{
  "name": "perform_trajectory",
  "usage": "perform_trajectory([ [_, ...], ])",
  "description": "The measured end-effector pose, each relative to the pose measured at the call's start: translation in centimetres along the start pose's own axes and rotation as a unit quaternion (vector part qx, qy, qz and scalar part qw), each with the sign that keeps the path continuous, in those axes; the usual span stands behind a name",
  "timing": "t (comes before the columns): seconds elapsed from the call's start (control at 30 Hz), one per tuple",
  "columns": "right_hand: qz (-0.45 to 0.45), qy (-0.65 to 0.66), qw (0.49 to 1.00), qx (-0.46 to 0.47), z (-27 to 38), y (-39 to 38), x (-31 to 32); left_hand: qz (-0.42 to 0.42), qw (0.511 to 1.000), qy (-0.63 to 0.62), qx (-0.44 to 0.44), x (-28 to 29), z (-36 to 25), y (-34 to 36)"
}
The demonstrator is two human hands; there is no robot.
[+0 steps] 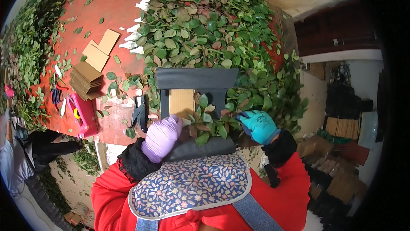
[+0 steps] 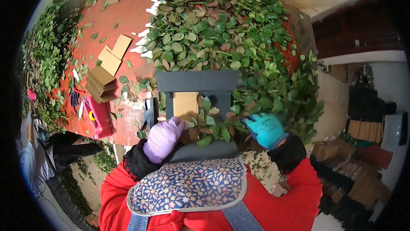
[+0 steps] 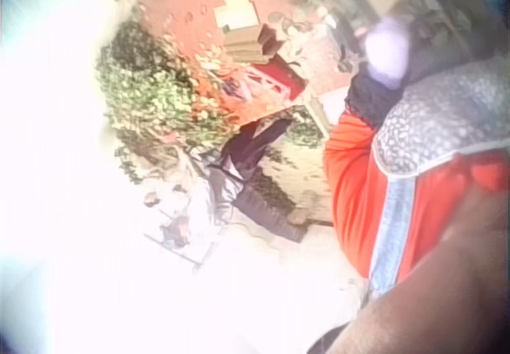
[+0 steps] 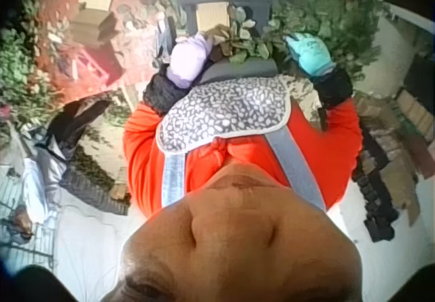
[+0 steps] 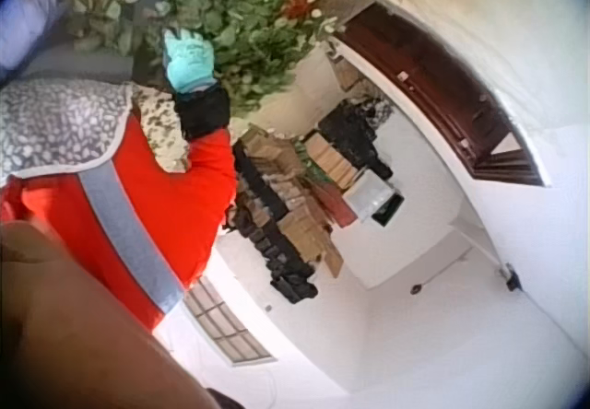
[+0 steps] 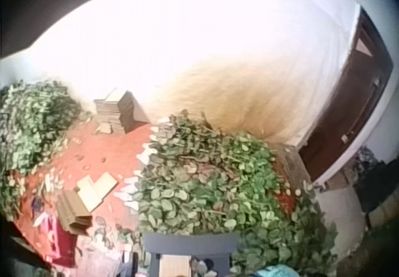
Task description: The person arranges roses into a black box, placing the stems and leaves inside and then closing the lid with a cardboard insert.
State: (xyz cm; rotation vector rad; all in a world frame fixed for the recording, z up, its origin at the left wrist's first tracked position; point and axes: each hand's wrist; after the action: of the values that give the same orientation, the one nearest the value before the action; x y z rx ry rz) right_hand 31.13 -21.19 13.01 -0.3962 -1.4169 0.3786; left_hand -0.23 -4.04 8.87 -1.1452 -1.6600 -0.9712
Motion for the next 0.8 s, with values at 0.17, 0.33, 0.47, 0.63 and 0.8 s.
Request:
perform_trajectory([
  [0.17, -0.096, 0.048, 0.988, 0.114, 0.5, 5.2, 13.5, 0.09, 0.994, 0.035, 0.043, 0.5, -0.7, -0.3],
  [0.33, -0.237, 0.115, 0.951, 0.159, 0.8, 23.3, 14.0, 0.061, 0.997, 0.022, 0.047, 0.9, -1.0, -0.1],
  [0.47, -0.171, 0.007, 0.982, 0.084, -0.7, 36.4, 7.6, 0.077, 0.995, 0.042, 0.051, 0.1, -0.8, 0.1],
  [0.63, -0.152, -0.066, 0.985, -0.049, -1.1, 42.8, 6.2, 0.063, 0.995, 0.011, 0.072, -0.8, -0.8, -0.1],
  [0.8, -0.028, -0.054, 0.995, -0.079, 1.1, 41.7, 8.9, 0.065, 0.995, 0.017, 0.07, 0.2, -0.7, 0.0],
])
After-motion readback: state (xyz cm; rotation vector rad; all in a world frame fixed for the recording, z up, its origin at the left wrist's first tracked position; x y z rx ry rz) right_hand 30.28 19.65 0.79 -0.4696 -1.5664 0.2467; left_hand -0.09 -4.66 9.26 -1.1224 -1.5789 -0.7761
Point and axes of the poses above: each hand's wrist, its own y-axis towards the middle knuckle, its own x-axis out of the back of the hand, z = x × y, and after that the axes turned 8 degrees about -x, right-handed
